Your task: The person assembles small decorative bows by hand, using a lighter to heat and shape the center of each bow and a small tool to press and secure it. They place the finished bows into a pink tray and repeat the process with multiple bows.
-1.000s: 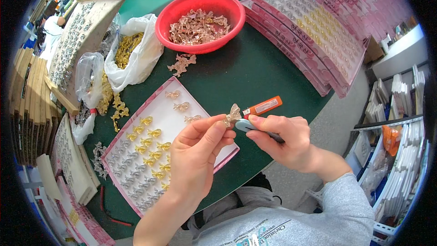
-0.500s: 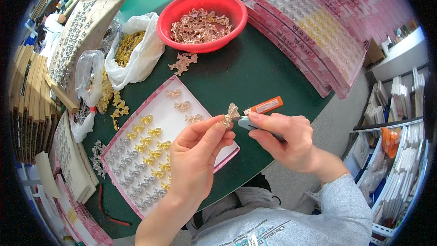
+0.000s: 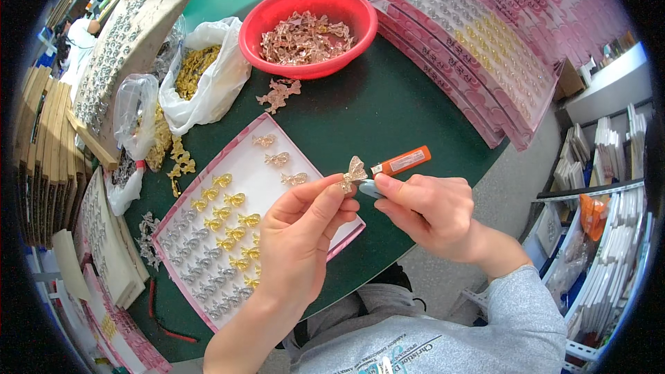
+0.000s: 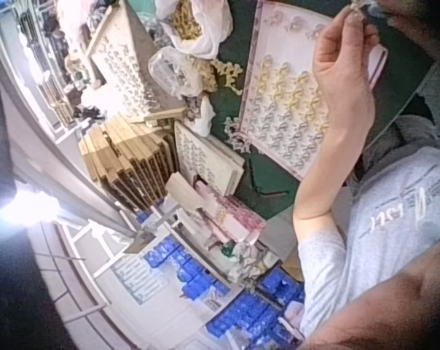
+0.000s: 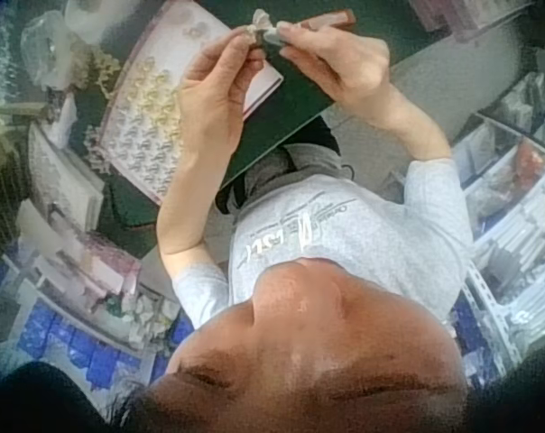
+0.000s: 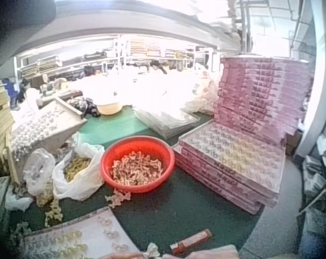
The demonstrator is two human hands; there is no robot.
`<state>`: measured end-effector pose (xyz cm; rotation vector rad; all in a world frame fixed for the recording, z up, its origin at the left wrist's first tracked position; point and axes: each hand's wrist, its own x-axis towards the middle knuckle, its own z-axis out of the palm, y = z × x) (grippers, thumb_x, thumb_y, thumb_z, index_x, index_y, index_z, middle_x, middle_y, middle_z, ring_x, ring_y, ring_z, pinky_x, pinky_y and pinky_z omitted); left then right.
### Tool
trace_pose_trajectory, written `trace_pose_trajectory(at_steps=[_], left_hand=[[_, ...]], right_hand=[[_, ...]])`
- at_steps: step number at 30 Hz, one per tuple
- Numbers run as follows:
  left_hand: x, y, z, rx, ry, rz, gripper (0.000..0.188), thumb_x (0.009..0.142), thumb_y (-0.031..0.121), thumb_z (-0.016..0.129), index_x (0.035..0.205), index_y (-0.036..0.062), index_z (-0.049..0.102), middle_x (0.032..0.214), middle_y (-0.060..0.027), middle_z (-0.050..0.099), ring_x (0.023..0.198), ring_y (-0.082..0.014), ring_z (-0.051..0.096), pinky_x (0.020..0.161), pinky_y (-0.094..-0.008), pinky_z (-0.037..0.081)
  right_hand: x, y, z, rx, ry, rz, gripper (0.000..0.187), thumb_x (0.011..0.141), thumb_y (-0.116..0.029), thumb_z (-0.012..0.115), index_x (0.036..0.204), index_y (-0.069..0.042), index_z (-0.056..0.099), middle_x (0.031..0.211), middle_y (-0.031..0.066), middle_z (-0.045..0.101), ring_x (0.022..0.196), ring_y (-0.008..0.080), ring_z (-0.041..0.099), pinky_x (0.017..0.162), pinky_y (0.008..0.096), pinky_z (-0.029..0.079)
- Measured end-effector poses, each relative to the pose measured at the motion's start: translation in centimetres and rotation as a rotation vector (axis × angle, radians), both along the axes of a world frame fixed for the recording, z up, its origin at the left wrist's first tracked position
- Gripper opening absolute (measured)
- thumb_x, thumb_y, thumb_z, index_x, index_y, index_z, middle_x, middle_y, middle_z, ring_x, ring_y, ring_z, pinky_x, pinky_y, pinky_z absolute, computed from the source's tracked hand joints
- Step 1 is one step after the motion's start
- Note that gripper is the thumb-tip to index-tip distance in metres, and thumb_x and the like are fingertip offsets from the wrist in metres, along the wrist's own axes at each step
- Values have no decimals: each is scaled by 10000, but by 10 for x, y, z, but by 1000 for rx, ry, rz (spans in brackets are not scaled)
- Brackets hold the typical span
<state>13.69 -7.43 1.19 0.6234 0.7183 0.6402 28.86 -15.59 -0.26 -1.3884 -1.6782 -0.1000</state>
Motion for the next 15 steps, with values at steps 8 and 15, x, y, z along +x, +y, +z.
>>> trace_pose_trajectory(at_steps=[8,15], left_hand=[[1,-1,-1,-37,-17,4,170,835,52,558,978,-39,568,895,-112,609,756,-132,595,712,-236,503],[2,-4,-3,-30,-6,27,170,831,47,563,977,-39,569,888,-114,611,744,-128,593,706,-232,501]], right_hand=[[-3,0,-3,13,-44,-29,395,658,-31,706,1025,-20,562,546,29,503,454,144,527,413,271,429],[-8,-1,-5,-23,133,-20,344,673,-17,700,992,-14,571,603,62,559,481,163,563,424,273,445]])
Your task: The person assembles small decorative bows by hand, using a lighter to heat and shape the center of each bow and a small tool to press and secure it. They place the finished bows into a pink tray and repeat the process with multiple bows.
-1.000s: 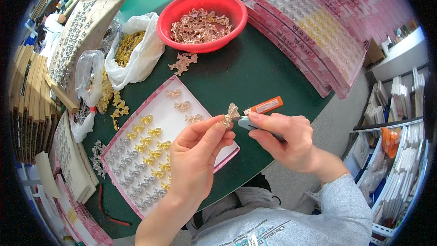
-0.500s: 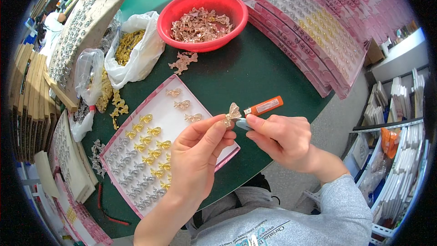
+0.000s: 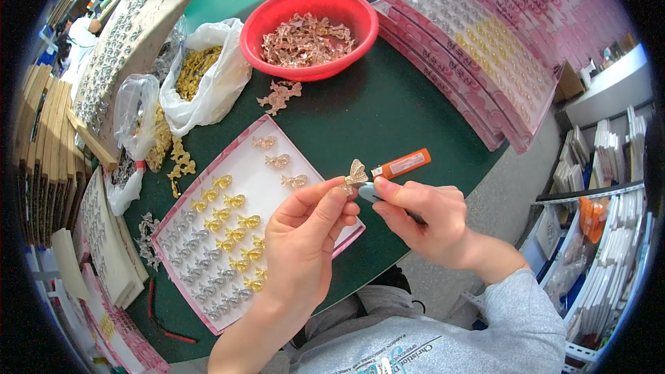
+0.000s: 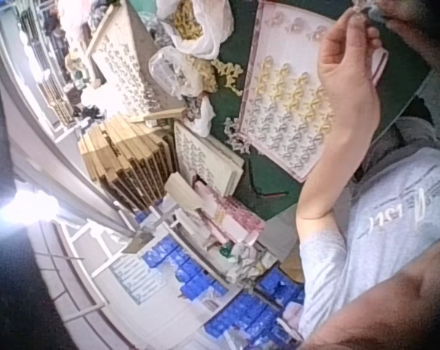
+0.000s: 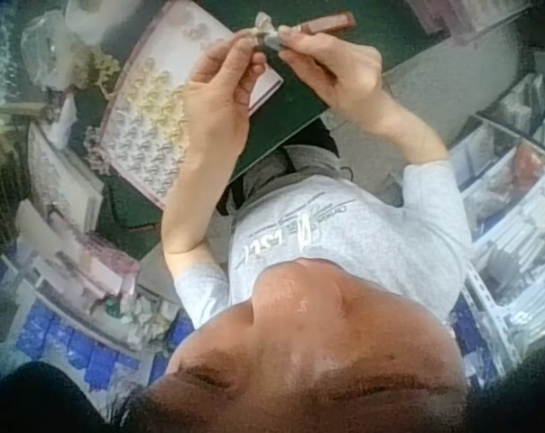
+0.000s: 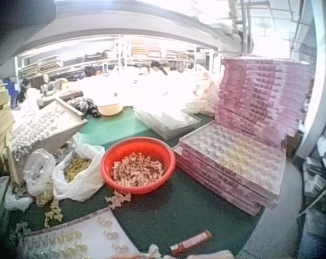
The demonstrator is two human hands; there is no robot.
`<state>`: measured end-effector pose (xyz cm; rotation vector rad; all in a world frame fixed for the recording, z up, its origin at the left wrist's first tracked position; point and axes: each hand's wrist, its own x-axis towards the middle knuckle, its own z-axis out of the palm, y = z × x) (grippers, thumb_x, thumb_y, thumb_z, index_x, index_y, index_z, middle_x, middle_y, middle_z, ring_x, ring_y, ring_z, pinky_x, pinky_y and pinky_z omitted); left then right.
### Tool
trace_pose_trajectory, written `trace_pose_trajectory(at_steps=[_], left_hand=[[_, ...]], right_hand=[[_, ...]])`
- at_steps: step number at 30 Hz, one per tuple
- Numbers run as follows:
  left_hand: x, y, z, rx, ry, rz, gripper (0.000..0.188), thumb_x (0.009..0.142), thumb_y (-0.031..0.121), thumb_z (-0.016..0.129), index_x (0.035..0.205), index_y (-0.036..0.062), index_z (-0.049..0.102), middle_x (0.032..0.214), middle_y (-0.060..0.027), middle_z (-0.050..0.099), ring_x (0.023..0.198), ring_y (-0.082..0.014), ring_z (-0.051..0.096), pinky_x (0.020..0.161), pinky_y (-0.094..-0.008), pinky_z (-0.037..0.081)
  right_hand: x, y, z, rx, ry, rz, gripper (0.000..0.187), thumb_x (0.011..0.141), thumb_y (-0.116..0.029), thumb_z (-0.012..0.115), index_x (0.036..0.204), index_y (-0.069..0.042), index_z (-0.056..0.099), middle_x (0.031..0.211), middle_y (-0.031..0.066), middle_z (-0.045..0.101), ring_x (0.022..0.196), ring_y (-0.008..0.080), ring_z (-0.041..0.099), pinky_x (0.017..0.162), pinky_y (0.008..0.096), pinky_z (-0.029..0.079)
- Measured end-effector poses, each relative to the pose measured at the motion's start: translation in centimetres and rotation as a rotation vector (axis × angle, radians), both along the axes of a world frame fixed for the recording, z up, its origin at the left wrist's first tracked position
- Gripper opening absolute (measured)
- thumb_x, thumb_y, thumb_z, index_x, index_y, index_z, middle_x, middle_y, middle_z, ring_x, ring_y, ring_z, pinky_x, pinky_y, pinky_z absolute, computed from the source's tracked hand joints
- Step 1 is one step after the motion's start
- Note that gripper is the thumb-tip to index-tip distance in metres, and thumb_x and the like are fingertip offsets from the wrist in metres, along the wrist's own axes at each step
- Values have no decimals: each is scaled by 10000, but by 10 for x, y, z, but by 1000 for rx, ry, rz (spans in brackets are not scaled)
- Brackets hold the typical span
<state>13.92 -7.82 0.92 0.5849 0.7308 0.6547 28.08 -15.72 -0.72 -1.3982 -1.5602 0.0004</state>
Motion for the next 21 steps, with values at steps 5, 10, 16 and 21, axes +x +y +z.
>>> trace_pose_trajectory(at_steps=[5,10,16,21], left_hand=[[1,-2,-3,53,-5,27,172,828,40,565,977,-45,568,874,-119,614,738,-138,594,690,-242,498],[0,-1,1,132,46,14,160,825,32,565,961,-52,579,854,-121,618,729,-142,596,676,-248,498],[-3,4,3,160,35,28,155,819,32,572,949,-50,591,859,-124,622,726,-139,596,676,-247,496],[-5,5,4,149,35,10,158,821,38,572,950,-49,592,862,-126,622,728,-139,595,681,-247,495]], right_hand=[[-4,1,-3,0,132,-6,289,688,-17,695,956,-14,587,719,95,623,566,181,621,471,260,480],[-3,-3,2,-203,520,93,215,778,-29,617,985,0,568,716,63,622,551,105,590,456,226,450],[25,7,16,-281,928,167,251,898,-85,422,1135,-8,446,585,-6,436,491,38,392,441,173,297],[43,21,9,-264,575,-26,225,881,-68,453,1102,-26,459,615,7,479,521,36,401,470,187,325]])
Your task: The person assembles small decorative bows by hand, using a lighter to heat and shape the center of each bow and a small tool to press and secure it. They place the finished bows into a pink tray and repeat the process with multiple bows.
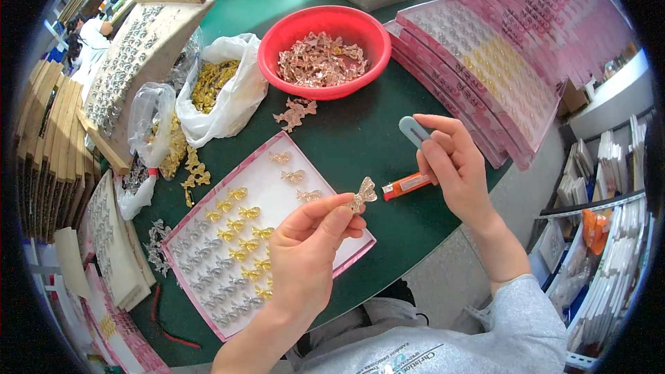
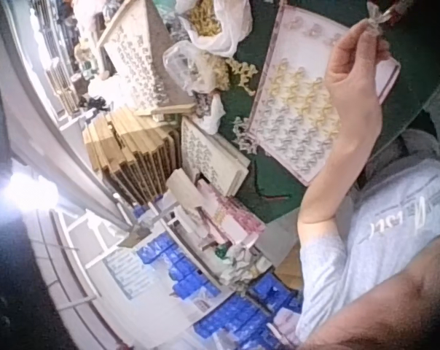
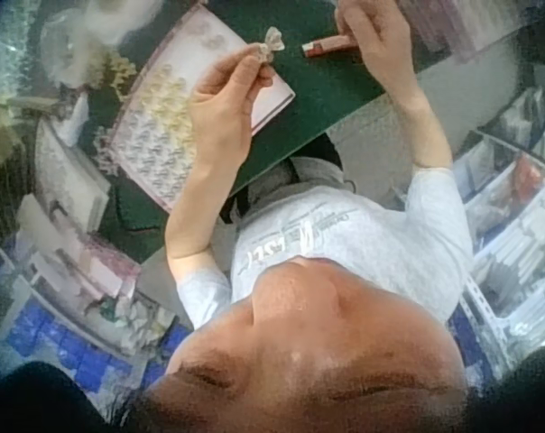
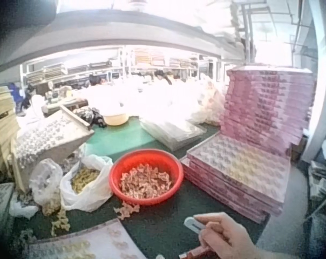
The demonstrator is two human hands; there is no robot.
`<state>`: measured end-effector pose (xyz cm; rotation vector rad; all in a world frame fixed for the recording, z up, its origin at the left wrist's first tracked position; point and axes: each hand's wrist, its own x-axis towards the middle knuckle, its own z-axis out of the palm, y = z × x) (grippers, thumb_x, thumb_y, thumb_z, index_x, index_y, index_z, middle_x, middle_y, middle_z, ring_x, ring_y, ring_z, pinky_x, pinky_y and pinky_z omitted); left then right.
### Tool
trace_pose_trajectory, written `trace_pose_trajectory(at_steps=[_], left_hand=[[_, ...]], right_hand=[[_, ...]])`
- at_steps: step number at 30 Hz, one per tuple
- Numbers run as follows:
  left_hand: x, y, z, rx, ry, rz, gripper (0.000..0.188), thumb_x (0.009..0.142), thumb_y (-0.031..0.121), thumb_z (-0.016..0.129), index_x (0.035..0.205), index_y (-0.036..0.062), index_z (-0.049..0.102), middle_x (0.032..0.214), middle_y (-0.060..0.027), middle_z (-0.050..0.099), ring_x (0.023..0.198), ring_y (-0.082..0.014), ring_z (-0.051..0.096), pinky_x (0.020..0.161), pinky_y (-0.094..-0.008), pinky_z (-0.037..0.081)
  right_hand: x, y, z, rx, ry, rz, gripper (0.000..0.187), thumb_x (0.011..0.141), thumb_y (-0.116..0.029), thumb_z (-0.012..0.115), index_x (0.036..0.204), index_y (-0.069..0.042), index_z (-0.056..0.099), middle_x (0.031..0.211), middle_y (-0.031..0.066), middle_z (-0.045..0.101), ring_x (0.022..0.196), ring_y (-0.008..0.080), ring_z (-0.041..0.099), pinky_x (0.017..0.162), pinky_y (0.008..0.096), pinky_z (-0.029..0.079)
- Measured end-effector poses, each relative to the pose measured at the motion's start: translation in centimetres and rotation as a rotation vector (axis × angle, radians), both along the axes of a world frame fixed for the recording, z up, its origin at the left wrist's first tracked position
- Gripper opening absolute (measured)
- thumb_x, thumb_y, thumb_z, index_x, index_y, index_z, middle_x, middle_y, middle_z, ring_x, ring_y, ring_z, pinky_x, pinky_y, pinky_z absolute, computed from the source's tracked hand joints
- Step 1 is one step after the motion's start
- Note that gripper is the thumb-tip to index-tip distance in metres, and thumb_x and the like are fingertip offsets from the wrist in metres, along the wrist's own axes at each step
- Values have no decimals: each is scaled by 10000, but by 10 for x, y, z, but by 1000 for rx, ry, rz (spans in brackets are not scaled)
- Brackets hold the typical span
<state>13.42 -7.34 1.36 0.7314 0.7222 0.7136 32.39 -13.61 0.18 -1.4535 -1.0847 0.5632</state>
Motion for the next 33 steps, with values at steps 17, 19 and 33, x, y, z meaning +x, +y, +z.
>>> trace_pose_trajectory(at_steps=[17,19,33], left_hand=[[-6,5,-7,-141,-75,3,172,839,61,556,974,-43,578,869,-123,609,739,-149,584,695,-253,487],[-7,5,-6,-133,-83,10,172,838,60,557,975,-42,576,870,-123,609,742,-150,585,697,-252,487],[-8,3,-6,-139,-97,-12,178,838,56,555,982,-47,567,878,-112,609,761,-143,585,709,-245,483]], right_hand=[[-16,-3,-8,386,-624,134,389,642,-44,737,970,-32,529,719,88,607,562,204,594,479,292,467],[-23,-5,-6,406,-666,155,391,624,-68,754,948,-36,537,698,75,602,556,198,590,482,291,473],[-33,-7,-10,405,-731,112,340,623,-82,754,896,-27,558,654,65,582,541,178,580,488,275,484]])
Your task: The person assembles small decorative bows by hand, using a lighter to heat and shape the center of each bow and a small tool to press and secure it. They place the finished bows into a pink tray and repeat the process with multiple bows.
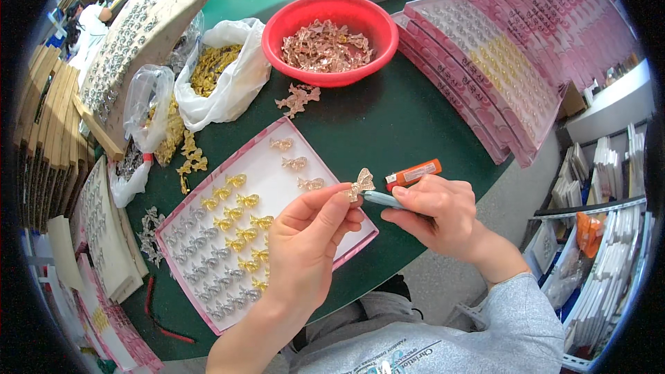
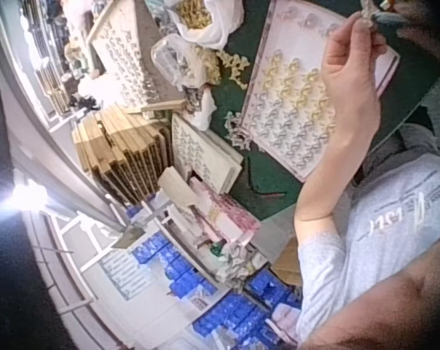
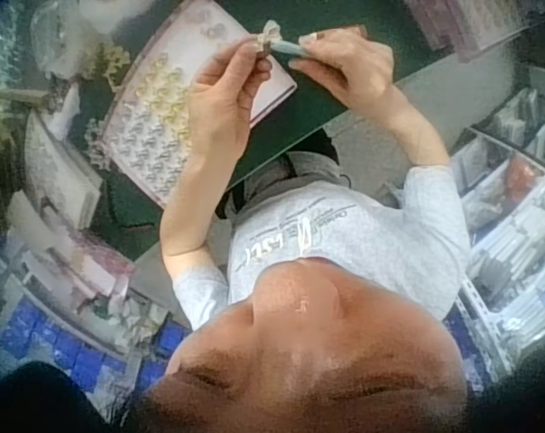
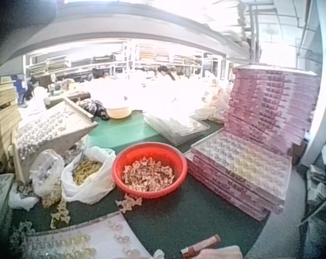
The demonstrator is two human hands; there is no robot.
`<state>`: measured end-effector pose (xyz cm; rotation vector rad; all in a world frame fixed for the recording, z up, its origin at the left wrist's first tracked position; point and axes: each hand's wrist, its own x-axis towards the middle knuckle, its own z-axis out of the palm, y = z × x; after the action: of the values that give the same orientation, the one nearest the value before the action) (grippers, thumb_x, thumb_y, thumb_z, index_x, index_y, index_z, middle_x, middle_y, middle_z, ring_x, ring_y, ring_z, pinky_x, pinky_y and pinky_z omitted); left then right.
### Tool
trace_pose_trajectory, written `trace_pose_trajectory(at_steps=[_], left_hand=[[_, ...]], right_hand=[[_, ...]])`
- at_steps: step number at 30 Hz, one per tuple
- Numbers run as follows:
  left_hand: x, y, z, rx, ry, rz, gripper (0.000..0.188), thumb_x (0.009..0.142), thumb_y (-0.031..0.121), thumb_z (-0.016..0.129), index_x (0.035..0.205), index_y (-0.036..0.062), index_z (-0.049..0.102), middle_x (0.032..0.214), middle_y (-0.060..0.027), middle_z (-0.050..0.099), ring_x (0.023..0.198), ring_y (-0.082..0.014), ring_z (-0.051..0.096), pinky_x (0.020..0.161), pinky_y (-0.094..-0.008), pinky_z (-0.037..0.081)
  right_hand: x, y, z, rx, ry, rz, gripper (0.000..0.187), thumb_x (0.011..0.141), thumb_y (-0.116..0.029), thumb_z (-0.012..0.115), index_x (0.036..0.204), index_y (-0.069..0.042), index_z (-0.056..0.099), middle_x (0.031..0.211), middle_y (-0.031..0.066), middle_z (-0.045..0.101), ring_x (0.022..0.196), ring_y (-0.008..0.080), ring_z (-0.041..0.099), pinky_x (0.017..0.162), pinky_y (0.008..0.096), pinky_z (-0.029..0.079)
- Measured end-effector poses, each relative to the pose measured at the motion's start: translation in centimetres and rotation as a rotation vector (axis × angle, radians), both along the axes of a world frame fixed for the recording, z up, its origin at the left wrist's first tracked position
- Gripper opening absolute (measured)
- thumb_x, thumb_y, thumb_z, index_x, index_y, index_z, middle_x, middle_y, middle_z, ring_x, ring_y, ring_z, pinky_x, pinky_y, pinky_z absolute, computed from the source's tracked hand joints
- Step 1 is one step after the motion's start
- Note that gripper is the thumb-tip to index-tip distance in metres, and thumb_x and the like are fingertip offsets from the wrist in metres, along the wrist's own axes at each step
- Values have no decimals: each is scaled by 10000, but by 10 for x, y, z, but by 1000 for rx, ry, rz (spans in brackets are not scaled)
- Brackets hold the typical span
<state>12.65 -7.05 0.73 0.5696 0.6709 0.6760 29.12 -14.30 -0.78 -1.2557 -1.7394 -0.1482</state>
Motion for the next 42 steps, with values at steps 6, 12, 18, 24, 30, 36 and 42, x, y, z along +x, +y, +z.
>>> trace_pose_trajectory(at_steps=[6,12,18,24,30,36,42], left_hand=[[1,-1,-3,-12,11,26,178,837,52,556,982,-51,565,879,-118,607,760,-144,584,708,-245,483],[2,-3,-1,57,10,14,169,835,49,559,971,-51,570,882,-117,610,759,-142,585,713,-244,481],[4,-2,-1,119,54,27,165,832,51,564,966,-44,579,881,-115,617,759,-139,589,711,-246,478],[4,-3,2,145,77,38,163,827,51,571,960,-42,583,875,-110,622,757,-138,594,704,-245,478],[4,-3,0,171,82,29,162,825,51,574,955,-45,587,869,-110,622,753,-134,594,691,-242,484],[-3,-1,-4,135,99,44,164,832,58,565,967,-33,590,859,-96,620,749,-128,588,698,-243,484],[-14,4,-1,126,89,47,169,841,61,552,986,-17,591,878,-94,613,762,-123,577,710,-248,476]], right_hand=[[-9,-3,4,-114,101,-7,260,631,-49,742,829,-23,576,666,97,585,537,203,582,522,284,492],[-7,-9,20,-702,999,72,165,773,-75,650,856,-11,524,706,50,610,591,83,566,520,215,449],[1,-9,17,-523,953,52,132,811,-83,610,895,-8,541,747,23,579,566,55,501,496,193,399],[1,-6,8,-160,222,32,319,633,-48,739,910,-40,581,757,93,618,624,215,601,558,315,495],[1,-4,10,-58,-113,-9,365,613,-28,740,931,-26,561,673,57,572,555,185,574,473,287,479],[20,10,5,47,-161,-226,387,656,-26,697,1000,-30,521,724,81,566,569,217,557,460,301,456],[70,40,-8,-174,-432,-576,209,743,-107,626,945,-82,575,807,69,547,761,232,536,647,350,453]])
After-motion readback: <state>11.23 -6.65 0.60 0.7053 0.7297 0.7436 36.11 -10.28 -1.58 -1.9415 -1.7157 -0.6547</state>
